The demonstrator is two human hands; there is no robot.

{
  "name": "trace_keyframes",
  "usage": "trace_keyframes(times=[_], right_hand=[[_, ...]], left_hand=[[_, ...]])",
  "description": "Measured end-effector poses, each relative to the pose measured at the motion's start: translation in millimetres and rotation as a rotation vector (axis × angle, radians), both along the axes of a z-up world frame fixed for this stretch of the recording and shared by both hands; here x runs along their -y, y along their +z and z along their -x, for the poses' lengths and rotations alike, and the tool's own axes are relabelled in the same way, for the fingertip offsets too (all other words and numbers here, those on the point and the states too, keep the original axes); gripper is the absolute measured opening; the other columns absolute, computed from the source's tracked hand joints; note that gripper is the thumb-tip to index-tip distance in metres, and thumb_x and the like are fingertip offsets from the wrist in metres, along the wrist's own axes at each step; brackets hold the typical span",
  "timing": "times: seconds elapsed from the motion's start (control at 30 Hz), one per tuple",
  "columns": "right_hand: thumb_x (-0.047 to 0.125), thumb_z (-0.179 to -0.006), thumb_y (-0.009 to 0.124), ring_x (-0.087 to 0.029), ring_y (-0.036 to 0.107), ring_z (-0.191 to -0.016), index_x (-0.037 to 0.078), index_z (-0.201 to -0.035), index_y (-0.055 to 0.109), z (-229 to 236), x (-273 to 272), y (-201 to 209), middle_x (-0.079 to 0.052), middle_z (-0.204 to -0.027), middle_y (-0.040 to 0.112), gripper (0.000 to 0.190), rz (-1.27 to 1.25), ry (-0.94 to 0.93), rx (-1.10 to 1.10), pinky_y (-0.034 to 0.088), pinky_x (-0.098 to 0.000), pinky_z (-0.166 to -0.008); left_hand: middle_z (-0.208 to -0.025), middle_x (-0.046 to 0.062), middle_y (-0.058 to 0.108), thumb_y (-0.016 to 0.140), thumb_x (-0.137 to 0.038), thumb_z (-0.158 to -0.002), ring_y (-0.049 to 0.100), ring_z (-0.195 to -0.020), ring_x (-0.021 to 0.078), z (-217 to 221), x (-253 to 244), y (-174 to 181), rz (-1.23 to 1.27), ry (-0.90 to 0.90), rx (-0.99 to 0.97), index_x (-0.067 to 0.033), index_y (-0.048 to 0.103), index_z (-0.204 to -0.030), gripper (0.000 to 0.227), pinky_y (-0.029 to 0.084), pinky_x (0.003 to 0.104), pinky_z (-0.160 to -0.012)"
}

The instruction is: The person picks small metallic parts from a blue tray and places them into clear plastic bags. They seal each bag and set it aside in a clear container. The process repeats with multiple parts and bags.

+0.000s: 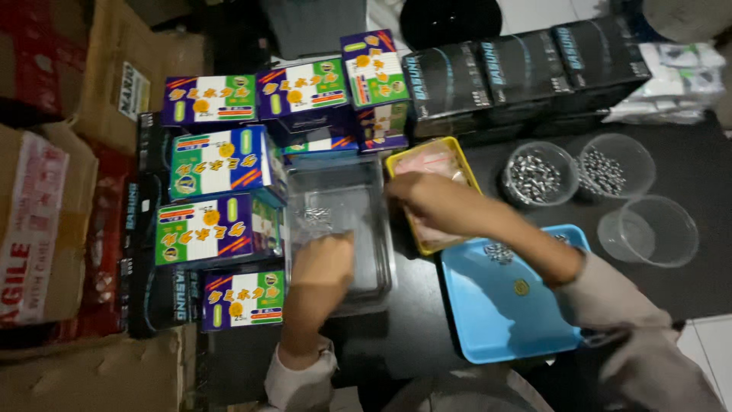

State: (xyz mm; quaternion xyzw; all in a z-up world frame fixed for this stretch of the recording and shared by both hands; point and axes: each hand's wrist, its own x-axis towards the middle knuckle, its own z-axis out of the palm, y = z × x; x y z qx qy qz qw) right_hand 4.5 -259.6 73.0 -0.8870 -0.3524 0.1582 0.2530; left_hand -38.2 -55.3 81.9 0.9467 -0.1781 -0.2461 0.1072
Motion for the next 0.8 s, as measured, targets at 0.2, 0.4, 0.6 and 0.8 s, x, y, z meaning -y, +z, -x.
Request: trace_keyframes(times=[0.2, 0.4, 0.6, 0.8], right_hand=[[0.013, -0.078, 0.057, -0.039, 0.062, -0.09, 0.014, -0.106, 0.057, 32, 62, -32, -0.009, -0.107, 0.062, 0.028, 0.317, -0.331, 0.033, 0.053, -0.0496, -0.073], [0.044, -0.077, 0.062, -0.038, 0.063, -0.086, 0.02, -0.122, 0.044, 31, 70, -83, -0.007, -0.105, 0.058, 0.055, 0.304, -0.482, 0.073, 0.053, -0.0507, -0.07], [0.03, -0.077, 0.063, -0.033, 0.066, -0.073, 0.021, -0.111, 0.055, 22, 58, -107, -0.004, -0.085, 0.064, 0.036, 0.336, -0.528, 0.204, 0.055, -0.0435, -0.061], [0.014, -0.074, 0.063, -0.033, 0.065, -0.07, 0.012, -0.084, 0.062, 48, 70, -81, -0.008, -0.072, 0.065, 0.01, -0.199, -0.632, 0.244, 0.052, -0.0395, -0.061]], left_hand=[[-0.089, 0.006, 0.063, 0.045, -0.017, -0.088, 0.06, -0.084, 0.0216, 40, 56, -28, 0.325, -0.499, 0.571, -0.0128, 0.054, -0.106, 0.02, 0.044, 0.032, -0.07], [-0.104, 0.013, 0.062, 0.048, -0.025, -0.088, 0.057, -0.1, 0.0304, 42, 81, -53, 0.161, -0.403, 0.197, -0.007, 0.052, -0.114, 0.032, 0.042, 0.046, -0.084], [-0.106, 0.01, 0.061, 0.047, -0.033, -0.088, 0.056, -0.102, 0.028, 30, 92, -54, 0.108, -0.394, 0.247, -0.0121, 0.052, -0.114, 0.033, 0.043, 0.042, -0.081], [-0.117, 0.02, 0.056, 0.048, -0.011, -0.088, 0.05, -0.113, 0.0324, 17, 98, 0, 0.228, -0.254, 0.248, -0.0011, 0.05, -0.121, 0.035, 0.04, 0.044, -0.088]])
